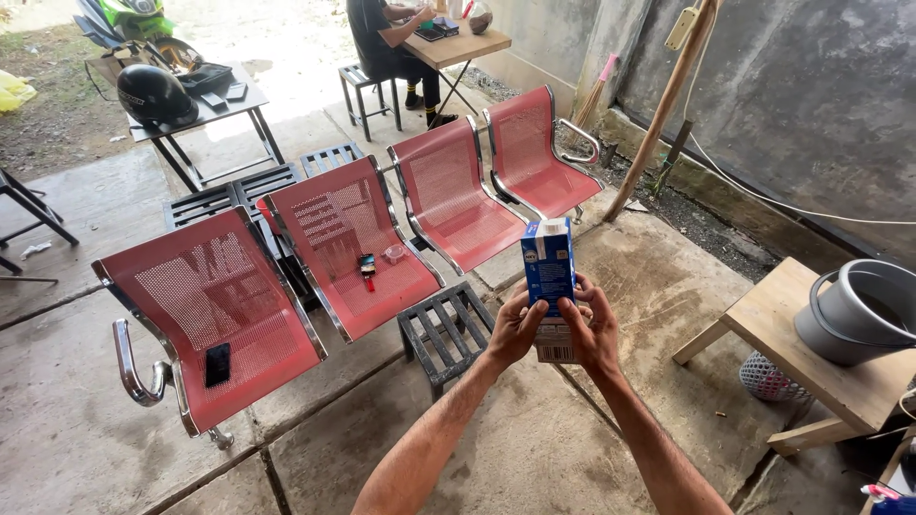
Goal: Organizing milk cartons on shelves and flattening an empty carton for disposal.
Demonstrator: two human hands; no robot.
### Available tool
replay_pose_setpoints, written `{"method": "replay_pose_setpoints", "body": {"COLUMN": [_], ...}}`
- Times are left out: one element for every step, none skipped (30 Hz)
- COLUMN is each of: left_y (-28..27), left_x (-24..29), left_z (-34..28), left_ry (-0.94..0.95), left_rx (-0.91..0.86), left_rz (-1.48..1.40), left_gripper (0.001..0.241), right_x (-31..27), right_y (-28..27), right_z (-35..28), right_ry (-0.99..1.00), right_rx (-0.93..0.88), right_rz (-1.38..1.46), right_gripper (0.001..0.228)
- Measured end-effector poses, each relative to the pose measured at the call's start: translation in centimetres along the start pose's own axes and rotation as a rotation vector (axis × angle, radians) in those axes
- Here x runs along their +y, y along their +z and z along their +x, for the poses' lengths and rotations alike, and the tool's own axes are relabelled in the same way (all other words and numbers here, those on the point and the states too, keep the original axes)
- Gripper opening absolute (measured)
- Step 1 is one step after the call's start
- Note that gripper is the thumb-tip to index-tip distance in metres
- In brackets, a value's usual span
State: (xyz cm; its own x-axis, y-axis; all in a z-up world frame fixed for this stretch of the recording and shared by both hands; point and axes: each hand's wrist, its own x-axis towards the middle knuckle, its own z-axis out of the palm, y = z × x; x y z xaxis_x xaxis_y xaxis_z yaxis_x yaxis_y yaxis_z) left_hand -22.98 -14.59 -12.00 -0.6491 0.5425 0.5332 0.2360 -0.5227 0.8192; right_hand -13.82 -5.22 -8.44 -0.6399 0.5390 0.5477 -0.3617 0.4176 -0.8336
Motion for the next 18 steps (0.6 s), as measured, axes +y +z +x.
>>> {"method": "replay_pose_setpoints", "body": {"left_y": [-0.1,0.0,0.0,0.0,-0.1,-0.2,-0.4,-0.7,-1.0,-0.7,-0.5,-0.2,-0.4,-0.5,-0.7,-1.0,-1.2,-1.5], "left_x": [0.0,0.0,0.0,0.1,0.2,0.3,-0.7,-1.6,-2.5,-0.8,0.9,2.7,2.5,2.4,2.2,1.4,0.7,-0.1], "left_z": [0.1,0.1,0.2,0.1,0.1,0.2,0.4,0.5,0.6,0.7,0.8,0.8,1.2,1.6,2.1,2.5,3.0,3.3], "left_ry": [-0.001,-0.009,-0.018,-0.021,-0.007,0.010,0.009,-0.001,-0.010,-0.010,-0.045,-0.082,-0.085,-0.088,-0.092,-0.091,-0.088,-0.087], "left_rx": [-0.003,-0.001,0.001,-0.005,-0.013,-0.020,-0.026,-0.045,-0.064,-0.069,-0.065,-0.062,-0.068,-0.061,-0.054,-0.061,-0.008,0.046], "left_rz": [-0.002,-0.020,-0.038,-0.043,-0.048,-0.051,-0.056,-0.067,-0.078,-0.082,-0.119,-0.158,-0.162,-0.158,-0.154,-0.157,-0.105,-0.052], "left_gripper": [0.025,0.022,0.020,0.020,0.021,0.030,0.030,0.034,0.039,0.039,0.037,0.035,0.035,0.037,0.041,0.041,0.048,0.056], "right_x": [0.0,0.1,0.2,0.0,-0.2,-0.4,-0.9,-1.4,-2.0,-2.2,-2.3,-2.5,-1.8,-1.1,-0.4,-0.1,0.3,0.6], "right_y": [0.0,-0.2,-0.3,-0.3,-0.4,-0.4,-0.4,-0.3,-0.3,-0.4,-0.5,-0.6,-1.0,-1.4,-1.8,-2.2,-2.7,-3.2], "right_z": [0.1,0.1,0.2,0.2,0.2,0.3,0.3,0.2,0.1,0.2,0.2,0.2,0.1,0.0,0.0,-0.2,-0.3,-0.6], "right_ry": [0.000,-0.003,-0.007,-0.005,-0.008,-0.015,-0.015,-0.015,-0.015,-0.016,-0.019,-0.020,-0.018,-0.020,-0.023,-0.025,-0.068,-0.108], "right_rx": [0.003,0.002,0.000,0.006,0.007,0.007,0.013,0.015,0.018,0.023,0.024,0.026,0.032,0.029,0.027,0.033,0.013,-0.007], "right_rz": [-0.002,0.000,0.003,-0.002,0.010,0.022,0.018,0.023,0.028,0.024,0.015,0.004,-0.001,-0.017,-0.034,-0.037,-0.112,-0.187], "right_gripper": [0.031,0.031,0.030,0.030,0.031,0.031,0.031,0.030,0.029,0.029,0.029,0.029,0.029,0.031,0.033,0.033,0.033,0.033]}}
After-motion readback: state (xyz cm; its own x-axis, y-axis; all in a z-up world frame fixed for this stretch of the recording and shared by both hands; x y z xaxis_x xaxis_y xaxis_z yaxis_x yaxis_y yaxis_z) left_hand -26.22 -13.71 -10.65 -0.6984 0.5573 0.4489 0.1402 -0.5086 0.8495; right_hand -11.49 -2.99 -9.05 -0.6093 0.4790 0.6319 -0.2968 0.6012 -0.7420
